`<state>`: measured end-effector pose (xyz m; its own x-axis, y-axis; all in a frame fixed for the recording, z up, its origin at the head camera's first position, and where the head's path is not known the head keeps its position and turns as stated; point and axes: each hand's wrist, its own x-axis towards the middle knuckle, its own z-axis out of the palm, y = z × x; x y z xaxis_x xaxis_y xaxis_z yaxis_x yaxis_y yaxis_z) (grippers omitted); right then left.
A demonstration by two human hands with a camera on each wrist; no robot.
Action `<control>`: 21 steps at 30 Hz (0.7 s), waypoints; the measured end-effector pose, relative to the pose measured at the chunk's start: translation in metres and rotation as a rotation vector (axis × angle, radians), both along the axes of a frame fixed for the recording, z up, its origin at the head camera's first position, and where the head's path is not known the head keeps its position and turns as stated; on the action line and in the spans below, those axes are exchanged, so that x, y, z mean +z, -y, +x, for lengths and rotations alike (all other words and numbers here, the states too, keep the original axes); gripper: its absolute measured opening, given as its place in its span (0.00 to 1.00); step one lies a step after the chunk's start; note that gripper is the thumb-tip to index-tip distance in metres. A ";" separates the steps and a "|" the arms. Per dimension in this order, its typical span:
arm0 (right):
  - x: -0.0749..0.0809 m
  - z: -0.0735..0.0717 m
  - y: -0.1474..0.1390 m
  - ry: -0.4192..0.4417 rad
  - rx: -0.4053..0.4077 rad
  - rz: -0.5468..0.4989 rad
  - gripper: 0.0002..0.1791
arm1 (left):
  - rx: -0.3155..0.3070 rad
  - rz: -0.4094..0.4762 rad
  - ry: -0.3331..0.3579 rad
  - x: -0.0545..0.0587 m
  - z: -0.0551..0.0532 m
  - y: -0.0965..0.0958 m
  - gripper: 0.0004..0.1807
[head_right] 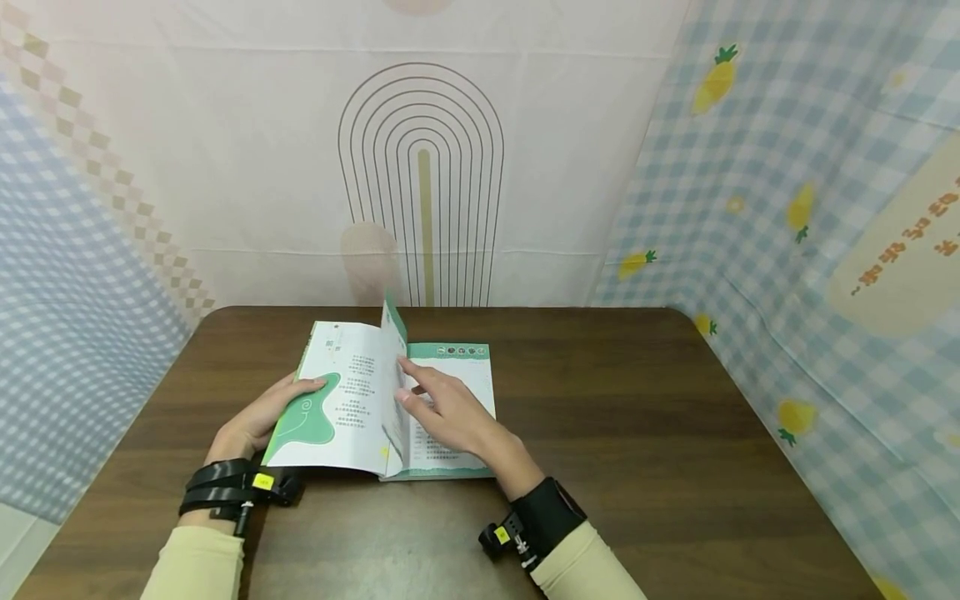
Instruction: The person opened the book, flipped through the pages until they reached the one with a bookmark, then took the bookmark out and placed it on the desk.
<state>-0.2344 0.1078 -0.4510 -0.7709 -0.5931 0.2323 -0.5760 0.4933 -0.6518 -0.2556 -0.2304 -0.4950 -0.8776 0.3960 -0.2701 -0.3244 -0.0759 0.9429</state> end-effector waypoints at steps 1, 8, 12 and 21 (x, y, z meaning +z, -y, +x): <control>0.000 0.001 0.001 0.000 0.004 0.008 0.35 | 0.000 0.000 -0.001 0.000 0.000 0.000 0.30; 0.001 0.004 0.007 0.003 0.033 0.036 0.37 | -0.004 -0.002 -0.012 0.001 0.000 0.000 0.30; 0.000 0.006 0.010 -0.005 0.039 0.059 0.38 | -0.006 -0.009 -0.025 0.001 0.000 0.001 0.30; -0.001 0.014 0.018 -0.017 0.060 0.099 0.40 | 0.022 -0.029 -0.068 -0.002 0.001 0.004 0.31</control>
<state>-0.2205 0.0902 -0.4519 -0.7296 -0.6590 0.1830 -0.6169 0.5187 -0.5919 -0.2550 -0.2340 -0.4965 -0.9026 0.3695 -0.2209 -0.2584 -0.0544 0.9645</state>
